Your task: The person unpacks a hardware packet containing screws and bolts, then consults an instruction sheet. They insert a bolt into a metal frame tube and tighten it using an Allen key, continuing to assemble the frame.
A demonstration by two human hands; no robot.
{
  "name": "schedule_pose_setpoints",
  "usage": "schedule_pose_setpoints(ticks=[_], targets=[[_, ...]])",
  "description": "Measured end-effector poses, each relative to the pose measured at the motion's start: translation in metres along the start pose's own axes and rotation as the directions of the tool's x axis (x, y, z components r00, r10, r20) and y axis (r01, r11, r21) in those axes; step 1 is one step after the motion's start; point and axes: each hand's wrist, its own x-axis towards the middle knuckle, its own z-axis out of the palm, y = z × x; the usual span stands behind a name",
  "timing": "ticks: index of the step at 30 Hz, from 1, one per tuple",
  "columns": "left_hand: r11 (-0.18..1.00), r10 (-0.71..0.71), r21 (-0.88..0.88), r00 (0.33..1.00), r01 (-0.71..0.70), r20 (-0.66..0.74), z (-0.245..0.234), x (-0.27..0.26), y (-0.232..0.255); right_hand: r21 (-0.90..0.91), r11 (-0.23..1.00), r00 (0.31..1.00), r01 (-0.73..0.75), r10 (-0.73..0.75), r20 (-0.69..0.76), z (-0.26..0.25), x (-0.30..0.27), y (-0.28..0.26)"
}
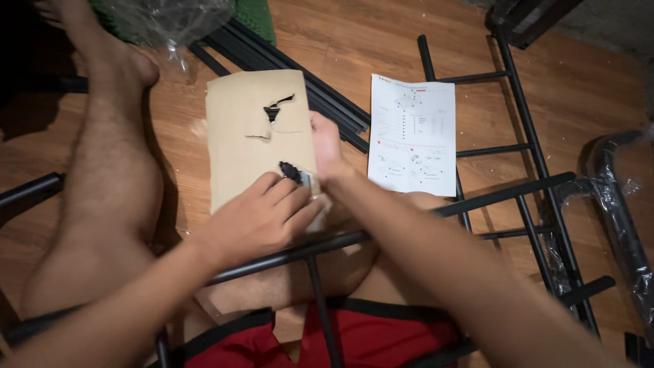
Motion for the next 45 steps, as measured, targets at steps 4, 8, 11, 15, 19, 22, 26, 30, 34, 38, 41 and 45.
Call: schedule_pose_setpoints(ticks=[4, 8, 11, 15, 19, 22, 26, 30, 34, 38, 41, 45], targets=[[0.977, 0.213, -0.022, 0.977, -0.213, 0.009, 0.024, -0.017, -0.028, 0.053, 0.968, 0.97, -0.244, 0.244, 0.013, 0.017, 0.006, -0.017], [0.945, 0.316, -0.083, 0.948, -0.317, -0.026, 0.061, -0.036, -0.043, 0.053, 0.956, 0.947, -0.288, 0.292, -0.136, 0.015, 0.025, 0.0], [0.945, 0.313, -0.097, 0.95, -0.312, -0.011, 0.091, -0.047, -0.04, 0.023, 0.938, 0.882, -0.347, 0.334, -0.333, -0.023, 0.037, 0.02], [0.945, 0.308, -0.142, 0.947, -0.293, 0.094, 0.12, -0.067, -0.029, -0.144, 0.877, 0.866, -0.459, 0.405, -0.294, -0.064, 0.035, 0.027], [0.952, 0.284, -0.145, 0.954, -0.268, 0.099, 0.135, -0.083, -0.024, -0.264, 0.748, 0.747, -0.609, 0.429, -0.507, -0.056, 0.031, 0.022], [0.959, 0.262, -0.144, 0.956, -0.243, 0.135, 0.135, -0.089, -0.026, -0.375, 0.611, 0.677, -0.697, 0.387, -0.626, -0.034, 0.029, 0.015], [0.968, 0.241, -0.115, 0.956, -0.223, 0.17, 0.125, -0.091, -0.025, -0.541, 0.341, 0.626, -0.769, 0.227, -0.746, 0.001, 0.018, 0.003], [0.967, 0.256, -0.084, 0.913, -0.241, 0.319, 0.109, -0.093, -0.02, -0.64, 0.09, 0.642, -0.763, 0.216, -0.735, 0.019, 0.001, -0.017], [0.962, 0.228, -0.231, 0.902, -0.149, 0.366, 0.103, -0.081, -0.025, -0.719, -0.382, 0.743, -0.581, 0.11, -0.66, 0.0, -0.013, -0.076], [0.921, 0.158, -0.388, 0.878, 0.033, 0.451, 0.098, -0.063, -0.032, -0.473, -0.633, 0.789, -0.613, -0.465, -0.401, -0.056, -0.061, -0.177], [0.958, 0.038, -0.275, 0.922, 0.076, 0.386, 0.098, -0.051, -0.044, -0.221, -0.638, 0.654, -0.738, -0.592, -0.471, -0.098, -0.124, -0.231], [0.938, -0.131, -0.253, 0.918, 0.236, 0.374, 0.097, -0.051, -0.05, -0.201, -0.513, 0.517, -0.834, -0.602, -0.609, -0.151, -0.149, -0.239]])
